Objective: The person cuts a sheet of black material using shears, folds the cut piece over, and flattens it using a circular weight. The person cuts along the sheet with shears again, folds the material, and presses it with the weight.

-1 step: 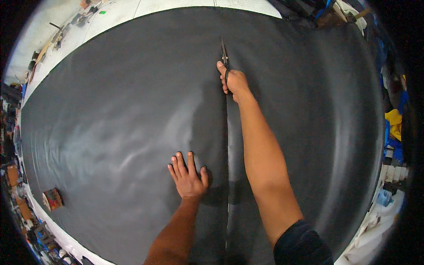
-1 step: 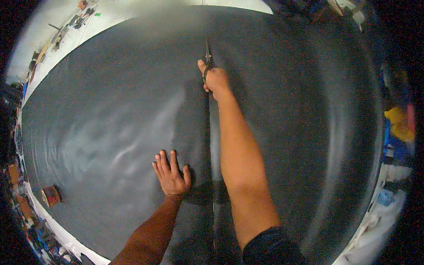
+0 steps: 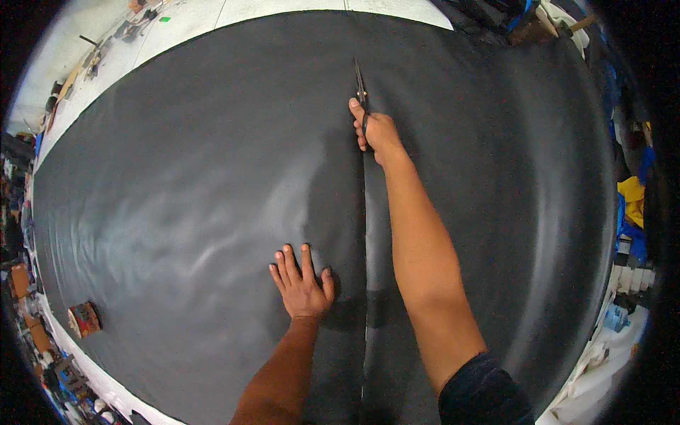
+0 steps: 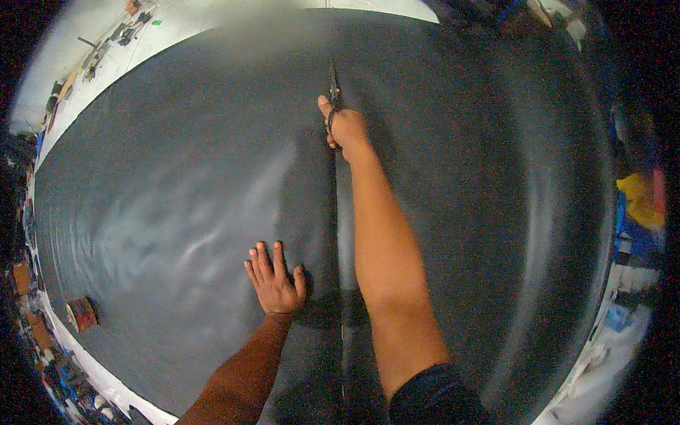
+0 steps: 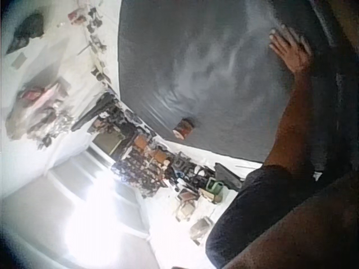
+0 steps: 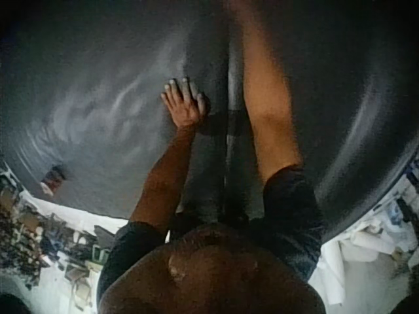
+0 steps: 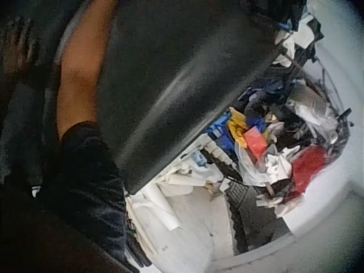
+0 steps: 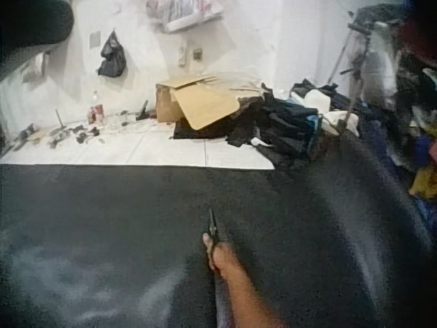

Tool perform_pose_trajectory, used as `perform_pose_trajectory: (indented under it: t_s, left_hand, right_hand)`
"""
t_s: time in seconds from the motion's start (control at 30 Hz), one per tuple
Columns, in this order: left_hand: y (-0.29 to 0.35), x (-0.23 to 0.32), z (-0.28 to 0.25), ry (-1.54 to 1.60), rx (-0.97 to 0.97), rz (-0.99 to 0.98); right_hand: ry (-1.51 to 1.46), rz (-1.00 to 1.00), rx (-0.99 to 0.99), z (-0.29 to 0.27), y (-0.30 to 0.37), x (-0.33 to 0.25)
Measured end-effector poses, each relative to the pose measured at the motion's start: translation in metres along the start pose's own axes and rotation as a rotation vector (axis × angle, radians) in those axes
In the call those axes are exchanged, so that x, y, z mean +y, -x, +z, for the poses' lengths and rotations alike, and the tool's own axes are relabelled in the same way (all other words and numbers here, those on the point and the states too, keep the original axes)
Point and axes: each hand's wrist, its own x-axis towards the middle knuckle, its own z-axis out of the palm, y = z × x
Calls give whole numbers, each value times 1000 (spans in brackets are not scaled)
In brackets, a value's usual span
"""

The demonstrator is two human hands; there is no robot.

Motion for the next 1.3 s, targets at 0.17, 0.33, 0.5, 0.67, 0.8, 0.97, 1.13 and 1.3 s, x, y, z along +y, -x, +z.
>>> perform_pose_trajectory:
  t_s: [0.17, 0.33, 0.5, 0.67, 0.8, 0.97, 1.13, 1.3]
  left_hand:
    - [3, -4, 5, 36, 31, 34]
    - [7, -7, 8, 30, 21, 33]
    - [10, -8, 8, 13, 14, 51]
    - [8, -8, 7, 21, -3, 33]
    - [10, -11, 8, 27, -23, 33]
    - [8, 3, 6, 88, -39, 19]
    - [8, 1, 5, 52, -41, 7]
    - [4, -9, -4, 41, -14, -17]
  right_hand:
    - [-90, 18, -52, -1, -26, -26]
    - [14, 45, 36, 13, -59, -40]
    - [-31, 61, 64, 23, -85, -60]
    - [4, -11, 6, 16, -130, -78]
    - [-43, -37, 13, 31, -150, -84]
    - [34, -188, 43, 15, -163, -76]
    - [-157, -313, 160, 13, -72, -51]
    - [56, -251, 361, -59, 197, 130]
